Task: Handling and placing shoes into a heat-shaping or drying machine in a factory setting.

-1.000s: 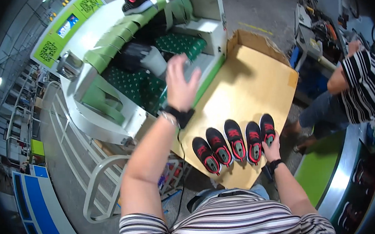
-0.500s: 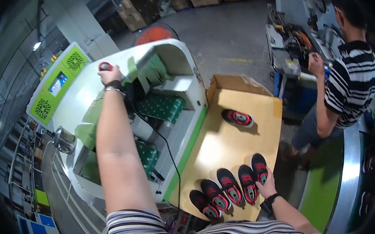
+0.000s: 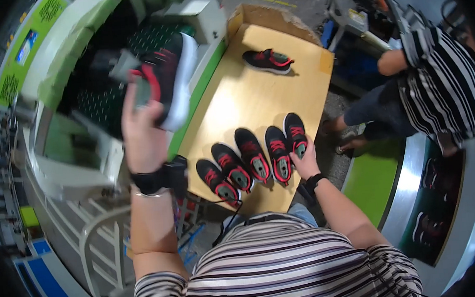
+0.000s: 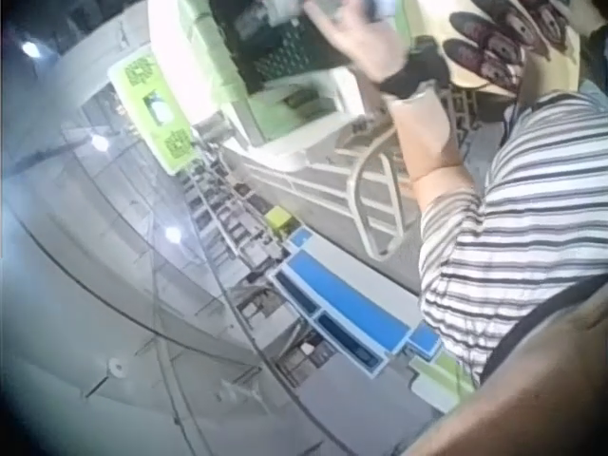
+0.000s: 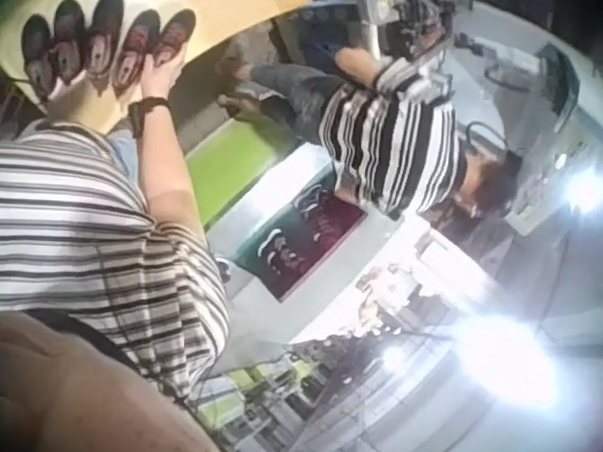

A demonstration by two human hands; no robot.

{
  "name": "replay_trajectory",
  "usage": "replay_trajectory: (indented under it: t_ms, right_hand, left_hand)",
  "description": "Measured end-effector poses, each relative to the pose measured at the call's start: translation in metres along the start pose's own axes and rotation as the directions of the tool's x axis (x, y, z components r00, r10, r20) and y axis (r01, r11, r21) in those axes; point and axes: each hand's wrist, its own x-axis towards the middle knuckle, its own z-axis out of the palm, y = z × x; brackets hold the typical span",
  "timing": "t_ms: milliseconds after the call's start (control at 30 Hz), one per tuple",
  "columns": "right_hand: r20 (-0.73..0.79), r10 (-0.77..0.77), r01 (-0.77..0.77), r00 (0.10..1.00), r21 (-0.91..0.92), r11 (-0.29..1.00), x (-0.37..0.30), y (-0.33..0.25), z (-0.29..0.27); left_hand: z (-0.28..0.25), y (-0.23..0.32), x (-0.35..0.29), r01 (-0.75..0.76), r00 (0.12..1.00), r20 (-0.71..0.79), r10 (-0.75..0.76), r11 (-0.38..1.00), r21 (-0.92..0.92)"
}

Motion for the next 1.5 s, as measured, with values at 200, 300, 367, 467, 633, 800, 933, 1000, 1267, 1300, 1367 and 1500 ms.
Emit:
replay_trajectory:
  t_ms: [200, 300, 367, 467, 633, 800, 933, 1000, 1267, 1300, 1367, 1500]
  right_hand:
    - [-0.034, -0.129, 0.13, 0.991, 0.02, 0.991, 0.005, 0.003, -0.01]
    - [-0.016, -0.106, 0.106, 0.994, 0.016, 0.994, 0.01, 0.007, -0.008]
    - [-0.022, -0.168, 0.167, 0.986, -0.018, 0.986, 0.01, 0.01, -0.005]
    - [-0.008, -0.127, 0.127, 0.992, 0.004, 0.992, 0.007, 0.008, -0.004]
    - [-0.007, -0.136, 0.136, 0.991, 0.001, 0.991, 0.005, 0.008, -0.006]
    - [0.038, 0.058, -0.067, 0.998, 0.323, 0.944, -0.006, 0.008, -0.011]
    - [-0.036, 0.051, -0.03, 0.998, 0.44, 0.897, -0.003, 0.006, -0.004]
    - [0.011, 0.131, -0.12, 0.991, 0.474, 0.872, -0.001, -0.018, -0.016]
    - [0.094, -0.337, 0.193, 0.937, 0.665, 0.722, 0.108, -0.17, -0.034]
    - [0.07, -0.457, 0.292, 0.887, 0.682, 0.671, 0.13, -0.208, -0.024]
    - [-0.002, -0.633, 0.441, 0.774, 0.719, 0.537, 0.162, -0.291, 0.003]
    - [-0.111, -0.82, 0.794, 0.561, 0.352, 0.496, 0.231, -0.414, 0.082]
  left_hand:
    - [-0.056, -0.112, -0.154, 0.088, 0.996, -0.068, -0.057, 0.713, 0.696]
    - [-0.054, -0.143, -0.19, 0.049, 0.999, -0.034, -0.036, 0.593, 0.804]
    - [-0.047, -0.145, -0.187, 0.079, 0.997, -0.056, -0.061, 0.524, 0.848]
    - [-0.037, -0.146, -0.183, 0.134, 0.988, -0.09, -0.127, 0.398, 0.908]
    - [-0.041, -0.148, -0.193, 0.011, 0.992, 0.022, -0.121, 0.269, 0.963]
    - [-0.037, -0.162, -0.188, -0.016, 0.998, 0.033, -0.047, 0.325, 0.946]
    - [-0.049, -0.159, -0.179, 0.076, 0.996, -0.037, -0.085, 0.516, 0.853]
    - [-0.06, -0.147, -0.173, 0.321, 0.945, -0.235, -0.225, 0.765, 0.558]
    - [-0.033, -0.065, -0.098, 0.068, 0.929, -0.367, 0.045, 0.955, 0.289]
    - [-0.027, -0.057, -0.084, -0.026, 0.913, -0.366, 0.18, 0.922, 0.387]
    - [-0.03, -0.049, -0.053, -0.113, 0.805, -0.358, 0.474, 0.713, 0.692]
    - [-0.074, -0.046, 0.04, -0.079, 0.658, -0.484, 0.577, 0.692, 0.718]
